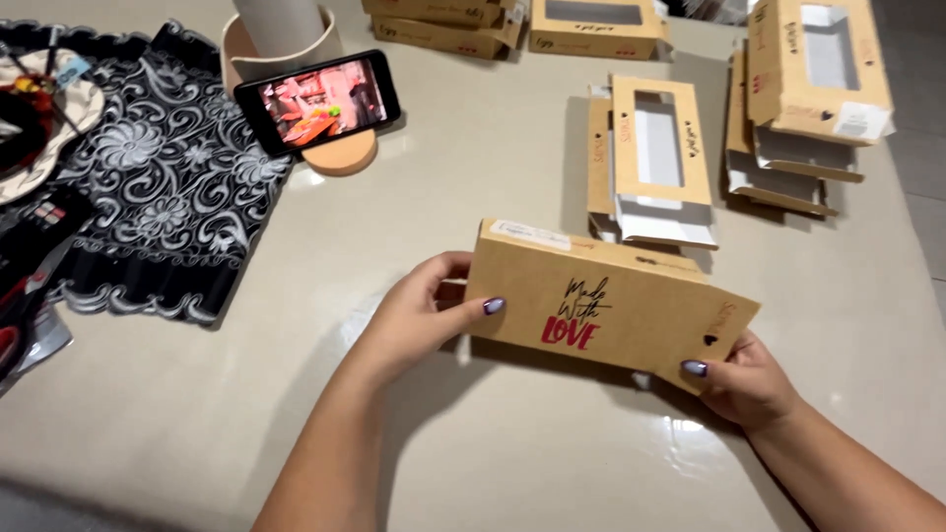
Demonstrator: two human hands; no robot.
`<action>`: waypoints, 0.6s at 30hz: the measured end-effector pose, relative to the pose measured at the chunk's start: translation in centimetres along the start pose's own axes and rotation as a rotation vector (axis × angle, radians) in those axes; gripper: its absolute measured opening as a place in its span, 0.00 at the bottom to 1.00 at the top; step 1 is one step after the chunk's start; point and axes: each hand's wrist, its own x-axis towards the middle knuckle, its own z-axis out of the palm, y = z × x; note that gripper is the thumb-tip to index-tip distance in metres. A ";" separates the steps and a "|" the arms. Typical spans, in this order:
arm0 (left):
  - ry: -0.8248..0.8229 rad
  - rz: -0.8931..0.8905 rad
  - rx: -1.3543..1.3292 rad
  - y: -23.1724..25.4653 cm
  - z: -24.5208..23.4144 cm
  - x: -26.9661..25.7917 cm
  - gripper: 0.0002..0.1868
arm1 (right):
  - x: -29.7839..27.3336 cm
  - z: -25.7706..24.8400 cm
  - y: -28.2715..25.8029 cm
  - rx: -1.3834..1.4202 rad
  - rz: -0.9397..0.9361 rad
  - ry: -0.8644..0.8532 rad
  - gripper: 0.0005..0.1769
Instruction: Assembling cardboard gift boxes by folding along pre-scored lines and tucking in the flaps.
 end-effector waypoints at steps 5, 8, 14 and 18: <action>0.115 0.141 0.213 -2.4 -0.7 1.4 0.28 | 0.4 -2.2 0.4 -0.087 0.006 0.123 0.37; 0.138 0.243 0.234 -3.1 -0.7 1.8 0.29 | 0.9 -1.1 0.1 -0.125 0.081 0.262 0.36; 0.125 0.458 0.280 -2.1 -0.6 0.6 0.30 | 0.7 -1.5 0.5 -0.244 0.112 0.291 0.35; 0.174 0.516 0.317 -1.4 -0.5 0.1 0.26 | 0.5 -2.5 0.9 -0.243 0.107 0.218 0.25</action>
